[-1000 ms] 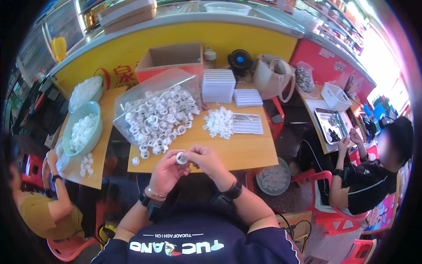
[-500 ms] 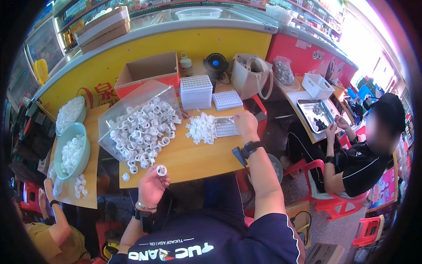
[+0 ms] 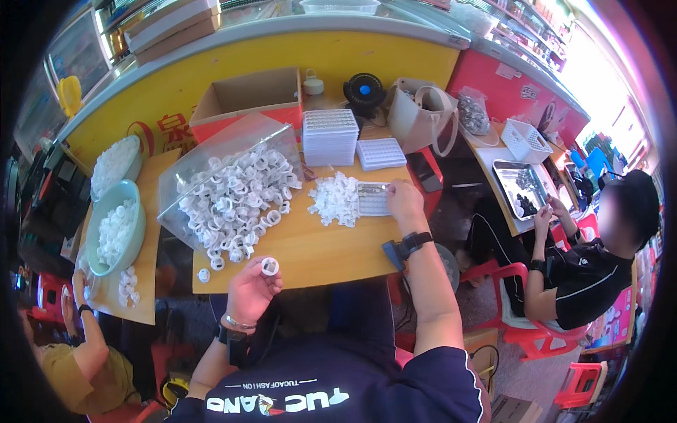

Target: Assembling small electronic components into white plastic housings.

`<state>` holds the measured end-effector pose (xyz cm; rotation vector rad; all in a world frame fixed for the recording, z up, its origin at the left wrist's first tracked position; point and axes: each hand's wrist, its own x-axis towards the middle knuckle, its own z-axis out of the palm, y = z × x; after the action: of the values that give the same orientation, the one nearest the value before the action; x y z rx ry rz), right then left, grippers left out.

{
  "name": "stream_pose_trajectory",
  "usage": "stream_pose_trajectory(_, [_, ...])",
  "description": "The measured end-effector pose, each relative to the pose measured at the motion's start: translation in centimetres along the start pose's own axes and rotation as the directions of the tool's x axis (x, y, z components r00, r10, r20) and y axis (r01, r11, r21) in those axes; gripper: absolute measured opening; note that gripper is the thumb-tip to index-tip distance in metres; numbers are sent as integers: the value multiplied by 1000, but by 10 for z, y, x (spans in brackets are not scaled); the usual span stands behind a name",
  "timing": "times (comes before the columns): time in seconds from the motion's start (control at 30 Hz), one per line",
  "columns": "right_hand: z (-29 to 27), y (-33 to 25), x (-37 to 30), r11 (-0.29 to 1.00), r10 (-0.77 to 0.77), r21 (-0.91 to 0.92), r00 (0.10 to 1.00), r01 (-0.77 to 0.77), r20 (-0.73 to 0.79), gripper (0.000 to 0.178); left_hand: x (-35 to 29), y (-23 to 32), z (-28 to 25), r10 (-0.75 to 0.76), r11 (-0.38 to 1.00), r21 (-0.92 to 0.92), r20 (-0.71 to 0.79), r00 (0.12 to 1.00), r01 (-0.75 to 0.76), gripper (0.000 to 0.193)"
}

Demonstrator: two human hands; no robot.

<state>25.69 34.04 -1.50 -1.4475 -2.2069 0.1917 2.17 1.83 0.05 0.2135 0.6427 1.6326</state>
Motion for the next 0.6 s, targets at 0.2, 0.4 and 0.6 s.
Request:
stream_pose_trajectory(0.2, [-9,3,-7,999,8,49,994,-3,-111,12,-1,-3,10,24,999,-46,51,998,-22,22])
stream_pose_trajectory(0.4, [-41,-87,-73,716,-97,697,995,48,31,11,-9,-4,21,74,997,8,71,995,-75,23])
stream_pose_trajectory(0.6, [-59,-187,-153,436,-307,889,952,138,2,10,-19,-3,37,114,987,97,113,987,-125,23])
